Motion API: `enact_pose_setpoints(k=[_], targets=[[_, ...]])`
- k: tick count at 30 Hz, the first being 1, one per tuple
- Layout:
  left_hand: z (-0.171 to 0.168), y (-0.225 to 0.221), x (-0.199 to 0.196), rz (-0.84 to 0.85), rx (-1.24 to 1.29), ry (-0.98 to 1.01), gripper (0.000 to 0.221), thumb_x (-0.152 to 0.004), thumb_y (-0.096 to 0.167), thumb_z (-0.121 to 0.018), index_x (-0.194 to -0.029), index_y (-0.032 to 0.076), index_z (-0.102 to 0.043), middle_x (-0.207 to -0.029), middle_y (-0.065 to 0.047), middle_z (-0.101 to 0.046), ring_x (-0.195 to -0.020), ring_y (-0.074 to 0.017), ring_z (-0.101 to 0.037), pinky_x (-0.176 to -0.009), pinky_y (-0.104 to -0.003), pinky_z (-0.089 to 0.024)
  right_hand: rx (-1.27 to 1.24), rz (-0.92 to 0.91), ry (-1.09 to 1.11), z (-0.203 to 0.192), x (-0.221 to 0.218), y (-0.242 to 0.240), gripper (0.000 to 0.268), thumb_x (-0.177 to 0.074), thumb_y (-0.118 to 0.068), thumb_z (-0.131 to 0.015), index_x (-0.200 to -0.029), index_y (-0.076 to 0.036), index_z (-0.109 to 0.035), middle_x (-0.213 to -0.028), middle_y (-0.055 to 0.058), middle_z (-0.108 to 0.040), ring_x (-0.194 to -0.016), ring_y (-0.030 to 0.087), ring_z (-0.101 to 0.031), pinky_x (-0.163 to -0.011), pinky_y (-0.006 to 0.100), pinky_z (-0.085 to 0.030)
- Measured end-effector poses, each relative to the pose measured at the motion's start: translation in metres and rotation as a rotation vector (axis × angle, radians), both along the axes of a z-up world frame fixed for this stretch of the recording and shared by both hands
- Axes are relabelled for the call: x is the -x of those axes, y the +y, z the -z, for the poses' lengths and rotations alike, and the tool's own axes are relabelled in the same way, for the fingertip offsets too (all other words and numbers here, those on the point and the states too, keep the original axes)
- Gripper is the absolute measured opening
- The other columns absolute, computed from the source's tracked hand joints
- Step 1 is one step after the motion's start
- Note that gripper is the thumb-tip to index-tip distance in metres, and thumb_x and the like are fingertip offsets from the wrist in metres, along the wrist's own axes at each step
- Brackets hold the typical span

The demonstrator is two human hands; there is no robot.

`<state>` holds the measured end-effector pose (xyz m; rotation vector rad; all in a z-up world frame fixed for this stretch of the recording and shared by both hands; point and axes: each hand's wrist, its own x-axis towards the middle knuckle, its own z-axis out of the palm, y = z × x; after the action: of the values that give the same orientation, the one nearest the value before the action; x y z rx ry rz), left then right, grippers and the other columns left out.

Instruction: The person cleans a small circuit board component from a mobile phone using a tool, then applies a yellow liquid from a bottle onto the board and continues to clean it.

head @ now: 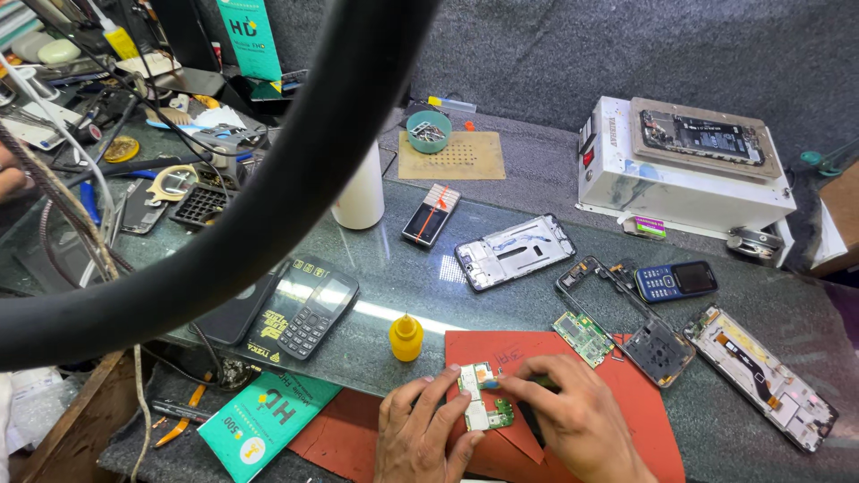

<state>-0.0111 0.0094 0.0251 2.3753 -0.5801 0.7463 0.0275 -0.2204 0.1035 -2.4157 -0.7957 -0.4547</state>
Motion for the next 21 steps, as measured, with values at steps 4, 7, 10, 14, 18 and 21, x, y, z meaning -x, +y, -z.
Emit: enact_pose_setpoints(k=[4,7,10,14,18,21], targets=[[0.003,0.000,0.000,-0.003,-0.011,-0.015,0.040,-0.095,0.044,-0.065,-0.120,0.014,-0.070,-0.145,-0.007,-0.059,-0.126,-0.0258,-0.048,-0.106,-0.046,-0.036,-0.005,-0.005,0.003,-0.001,0.001,-0.001,0.042,-0.067,0.001,-0.071,-0.104,-0.019,-0.078,-0.096,0.003,-0.070,-0.091,0.024,-0.070,-0.076,0.038,-0.055],[0.006,0.000,0.000,-0.018,-0.014,-0.035,0.037,-0.098,0.041,-0.064,-0.123,0.015,-0.071,-0.145,-0.005,-0.061,-0.125,-0.0254,-0.049,-0.107,-0.044,-0.038,-0.006,0.042,0.032,-0.003,-0.002,-0.005,0.044,-0.070,0.004,-0.070,-0.104,-0.022,-0.081,-0.093,0.001,-0.071,-0.087,0.021,-0.070,-0.074,0.036,-0.056],[0.006,-0.002,0.007,-0.051,-0.009,-0.007,0.031,-0.100,0.035,-0.062,-0.125,0.021,-0.072,-0.145,-0.003,-0.064,-0.129,-0.0235,-0.052,-0.112,-0.043,-0.039,0.021,-0.037,-0.045,0.004,-0.001,0.004,0.043,-0.067,0.003,-0.072,-0.104,-0.017,-0.078,-0.098,0.005,-0.070,-0.091,0.027,-0.069,-0.077,0.039,-0.054],[-0.013,-0.016,0.003,-0.115,0.154,-0.035,0.062,-0.086,0.060,-0.069,-0.122,0.010,-0.067,-0.123,-0.009,-0.063,-0.121,-0.0294,-0.053,-0.105,-0.048,-0.038,-0.163,-0.043,0.056,0.008,-0.003,-0.002,0.043,-0.074,0.009,-0.067,-0.108,-0.014,-0.078,-0.099,0.001,-0.071,-0.091,0.018,-0.073,-0.079,0.031,-0.059],[-0.033,-0.033,0.000,-0.231,0.145,0.039,0.089,-0.068,0.071,-0.076,-0.124,0.003,-0.061,-0.115,-0.016,-0.060,-0.111,-0.0363,-0.053,-0.096,-0.055,-0.035,-0.399,0.080,0.319,0.014,0.002,-0.007,0.034,-0.084,0.013,-0.062,-0.110,-0.005,-0.076,-0.102,0.007,-0.066,-0.086,0.015,-0.075,-0.074,0.027,-0.063],[-0.043,-0.037,-0.003,-0.225,0.133,0.100,0.076,-0.072,0.059,-0.080,-0.124,0.007,-0.061,-0.116,-0.010,-0.064,-0.112,-0.0337,-0.056,-0.098,-0.057,-0.034,-0.388,0.030,0.290,0.017,0.002,-0.008,0.037,-0.081,0.016,-0.060,-0.110,-0.003,-0.076,-0.103,0.008,-0.066,-0.088,0.015,-0.075,-0.076,0.027,-0.060]])
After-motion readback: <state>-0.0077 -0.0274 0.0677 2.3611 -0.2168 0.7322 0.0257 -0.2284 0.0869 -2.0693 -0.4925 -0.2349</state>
